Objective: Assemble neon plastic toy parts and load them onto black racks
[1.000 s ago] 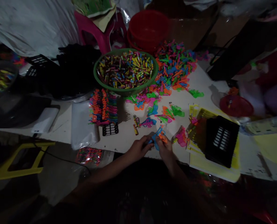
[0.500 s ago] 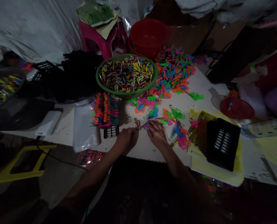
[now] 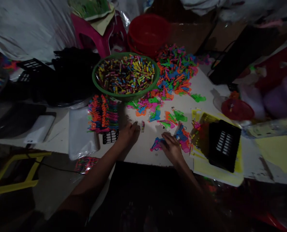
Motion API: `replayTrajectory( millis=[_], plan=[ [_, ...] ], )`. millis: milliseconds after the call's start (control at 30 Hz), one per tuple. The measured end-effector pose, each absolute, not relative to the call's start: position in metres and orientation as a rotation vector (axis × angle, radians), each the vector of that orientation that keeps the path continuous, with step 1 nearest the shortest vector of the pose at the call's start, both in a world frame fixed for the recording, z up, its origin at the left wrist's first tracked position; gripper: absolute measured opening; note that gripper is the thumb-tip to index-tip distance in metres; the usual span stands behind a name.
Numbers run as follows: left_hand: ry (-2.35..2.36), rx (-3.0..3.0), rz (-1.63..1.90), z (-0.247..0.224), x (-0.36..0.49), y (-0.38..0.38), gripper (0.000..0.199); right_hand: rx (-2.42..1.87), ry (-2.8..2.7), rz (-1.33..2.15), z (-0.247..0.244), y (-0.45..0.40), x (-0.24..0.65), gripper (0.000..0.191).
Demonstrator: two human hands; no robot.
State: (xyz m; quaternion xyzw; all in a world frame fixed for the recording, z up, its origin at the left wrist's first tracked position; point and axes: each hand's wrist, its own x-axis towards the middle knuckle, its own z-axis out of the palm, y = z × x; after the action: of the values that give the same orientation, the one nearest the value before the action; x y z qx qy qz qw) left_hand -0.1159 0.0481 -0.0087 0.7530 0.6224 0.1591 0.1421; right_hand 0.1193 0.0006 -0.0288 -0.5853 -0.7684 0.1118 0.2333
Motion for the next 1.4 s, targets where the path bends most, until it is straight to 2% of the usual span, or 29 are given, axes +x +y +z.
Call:
replayTrajectory(
  millis=[67, 200, 233, 267, 367, 433, 500, 600, 733, 833, 967, 1400],
  plan=[
    [1.850, 2.075, 0.483, -0.007, -0.118, 0.046, 0.028, -1.584, -2.233, 0.321, -0.027, -0.002, 0.123, 0.045],
    [1.829, 1.752, 0.636, -0.003, -0.111, 0.051, 0.025, -1.343, -2.587, 0.356, -0.024, -0.020, 0.118, 0.075],
    [1.801, 1.707, 0.658, -0.002, -0.106, 0.054, 0.027, -1.274, -2.634, 0.338, -0.026, -0.027, 0.116, 0.076],
    [1.777, 1.686, 0.661, -0.001, -0.101, 0.057, 0.028, -1.210, -2.653, 0.301, -0.029, -0.034, 0.115, 0.070],
    [1.786, 1.682, 0.583, -0.002, -0.083, 0.069, 0.029, -1.055, -2.581, 0.197, -0.039, -0.053, 0.113, 0.027],
    [1.833, 1.719, 0.512, -0.004, -0.073, 0.073, 0.026, -1.028, -2.454, 0.281, -0.042, -0.062, 0.115, 0.019],
    [1.849, 1.781, 0.519, -0.006, -0.067, 0.072, 0.020, -1.180, -2.187, 0.496, -0.037, -0.065, 0.118, 0.015],
    [1.659, 1.728, 0.664, -0.005, -0.064, 0.058, 0.020, -1.521, -1.437, 0.824, -0.018, -0.057, 0.117, 0.019],
    [1.154, 1.202, 0.699, 0.005, -0.061, 0.024, 0.032, -1.414, -0.753, 1.095, 0.006, -0.029, 0.101, 0.027],
    [0.954, 1.000, 0.744, 0.015, -0.059, 0.002, 0.041, -1.258, -0.629, 1.180, 0.013, -0.012, 0.083, 0.025],
    [0.925, 1.007, 0.801, 0.020, -0.063, -0.007, 0.041, -1.152, -0.577, 1.243, 0.017, -0.007, 0.069, 0.024],
    [0.792, 0.971, 0.655, 0.031, -0.060, -0.008, 0.041, -1.191, -0.533, 1.200, 0.023, -0.013, 0.076, 0.025]
  ],
)
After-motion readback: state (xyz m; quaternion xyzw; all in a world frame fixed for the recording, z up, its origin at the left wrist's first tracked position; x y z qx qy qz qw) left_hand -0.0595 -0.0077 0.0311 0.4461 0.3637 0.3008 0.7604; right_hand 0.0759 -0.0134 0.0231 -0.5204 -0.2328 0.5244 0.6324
